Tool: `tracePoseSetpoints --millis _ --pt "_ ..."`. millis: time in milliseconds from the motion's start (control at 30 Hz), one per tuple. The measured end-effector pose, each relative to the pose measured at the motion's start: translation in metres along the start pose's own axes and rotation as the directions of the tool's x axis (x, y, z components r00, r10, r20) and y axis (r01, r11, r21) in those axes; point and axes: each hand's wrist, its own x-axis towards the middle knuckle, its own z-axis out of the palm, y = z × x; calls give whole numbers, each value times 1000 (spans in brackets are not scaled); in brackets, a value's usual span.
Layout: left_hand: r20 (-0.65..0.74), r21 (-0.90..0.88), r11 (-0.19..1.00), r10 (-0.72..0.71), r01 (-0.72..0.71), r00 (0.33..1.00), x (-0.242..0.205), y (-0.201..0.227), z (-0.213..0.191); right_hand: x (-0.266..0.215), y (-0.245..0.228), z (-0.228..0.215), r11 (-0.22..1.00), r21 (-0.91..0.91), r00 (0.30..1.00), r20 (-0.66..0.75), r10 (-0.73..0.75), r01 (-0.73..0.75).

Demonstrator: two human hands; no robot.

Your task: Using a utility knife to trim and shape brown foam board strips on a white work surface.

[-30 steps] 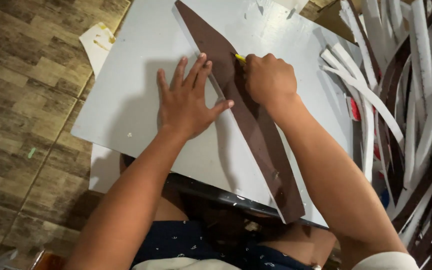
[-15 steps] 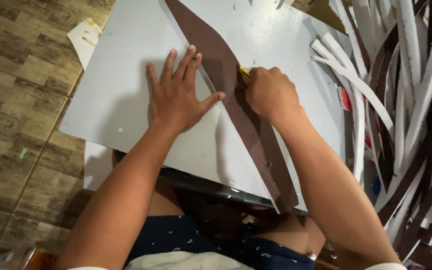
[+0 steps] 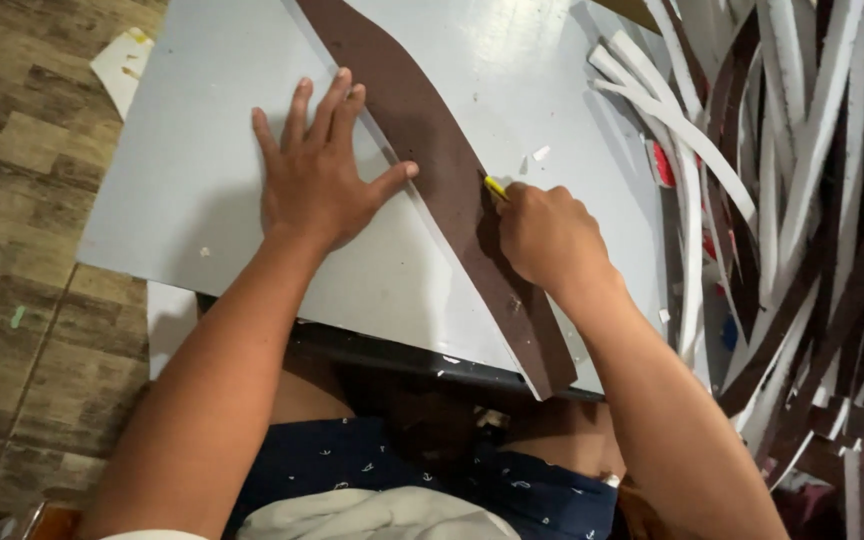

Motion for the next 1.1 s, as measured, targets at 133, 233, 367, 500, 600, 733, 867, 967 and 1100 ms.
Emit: tracePoseSetpoints --millis 133,233,367,500,600,733,867,967,1100 --pt "-52 -30 999 31 -33 998 0 -3 5 -19 4 -3 995 86 998 38 55 -58" --pt "-84 -36 998 48 -51 995 -1 -4 8 -29 5 -3 991 80 992 72 100 -106" --pt "-42 -36 999 37 -39 998 -2 -2 5 -43 9 -3 989 38 983 120 137 -142" --pt "-52 -59 997 39 -42 998 -1 -2 4 -61 16 -2 989 43 985 112 133 -138" --pt "-56 -72 996 42 -46 998 -1 -3 6 -77 21 -1 989 43 984 116 137 -143" --pt "-32 -73 997 34 -36 999 -1 0 2 -100 30 3 986 41 981 116 158 -164" --pt "-20 -64 997 45 -46 999 0 -2 5 -127 43 12 985 84 987 76 144 -150" --pt "-48 -61 996 57 -60 997 0 -2 7 -145 49 17 974 118 975 137 175 -192" --pt "-12 -44 998 35 -35 999 4 -3 8 -167 62 33 981 45 981 48 187 -189"
